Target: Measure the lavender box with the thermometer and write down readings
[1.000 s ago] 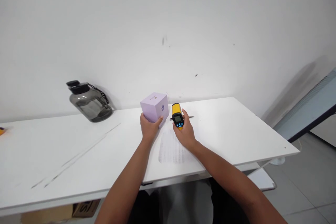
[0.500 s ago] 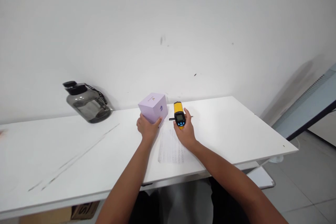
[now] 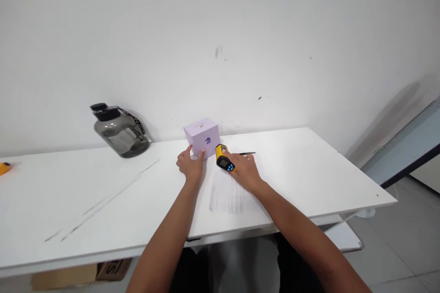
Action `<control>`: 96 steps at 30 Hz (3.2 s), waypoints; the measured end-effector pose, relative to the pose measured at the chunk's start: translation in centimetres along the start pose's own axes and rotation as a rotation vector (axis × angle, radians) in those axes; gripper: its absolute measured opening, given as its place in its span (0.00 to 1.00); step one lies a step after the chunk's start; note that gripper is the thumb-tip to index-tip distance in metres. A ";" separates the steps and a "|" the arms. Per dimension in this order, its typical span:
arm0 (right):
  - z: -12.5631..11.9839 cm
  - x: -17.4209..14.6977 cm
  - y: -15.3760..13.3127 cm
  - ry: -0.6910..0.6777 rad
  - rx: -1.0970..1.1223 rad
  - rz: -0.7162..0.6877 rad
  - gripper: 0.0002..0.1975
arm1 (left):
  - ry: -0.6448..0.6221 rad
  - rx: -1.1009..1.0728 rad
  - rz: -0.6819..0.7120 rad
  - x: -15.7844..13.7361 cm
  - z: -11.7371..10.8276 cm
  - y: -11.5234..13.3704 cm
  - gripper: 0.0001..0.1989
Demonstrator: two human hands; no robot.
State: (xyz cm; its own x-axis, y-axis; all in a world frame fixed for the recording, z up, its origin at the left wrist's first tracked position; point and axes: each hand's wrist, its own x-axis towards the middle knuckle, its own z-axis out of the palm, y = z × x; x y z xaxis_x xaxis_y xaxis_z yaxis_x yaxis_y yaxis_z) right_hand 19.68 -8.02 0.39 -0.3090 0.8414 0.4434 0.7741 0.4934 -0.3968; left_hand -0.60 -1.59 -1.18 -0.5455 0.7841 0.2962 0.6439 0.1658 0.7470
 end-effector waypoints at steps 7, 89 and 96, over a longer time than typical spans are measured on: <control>0.1 0.0 0.1 -0.082 -0.173 -0.083 0.35 | 0.151 -0.221 0.603 -2.3 -1.5 0.7 0.19; -2.3 -7.7 -0.1 -0.085 0.553 0.458 0.19 | -0.622 -0.170 0.688 -3.8 1.1 1.7 0.17; -2.1 -7.7 0.1 -0.100 0.538 0.469 0.18 | -0.610 -0.193 0.685 -3.8 1.2 1.7 0.16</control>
State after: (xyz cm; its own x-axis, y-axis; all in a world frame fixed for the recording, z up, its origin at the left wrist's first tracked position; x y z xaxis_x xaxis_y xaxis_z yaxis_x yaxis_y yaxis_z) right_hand 23.30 -14.98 -1.36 -0.0798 0.9948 0.0632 0.4664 0.0933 -0.8796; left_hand 3.23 -3.56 -1.79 0.3309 0.8613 0.3856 0.5908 -0.5077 0.6270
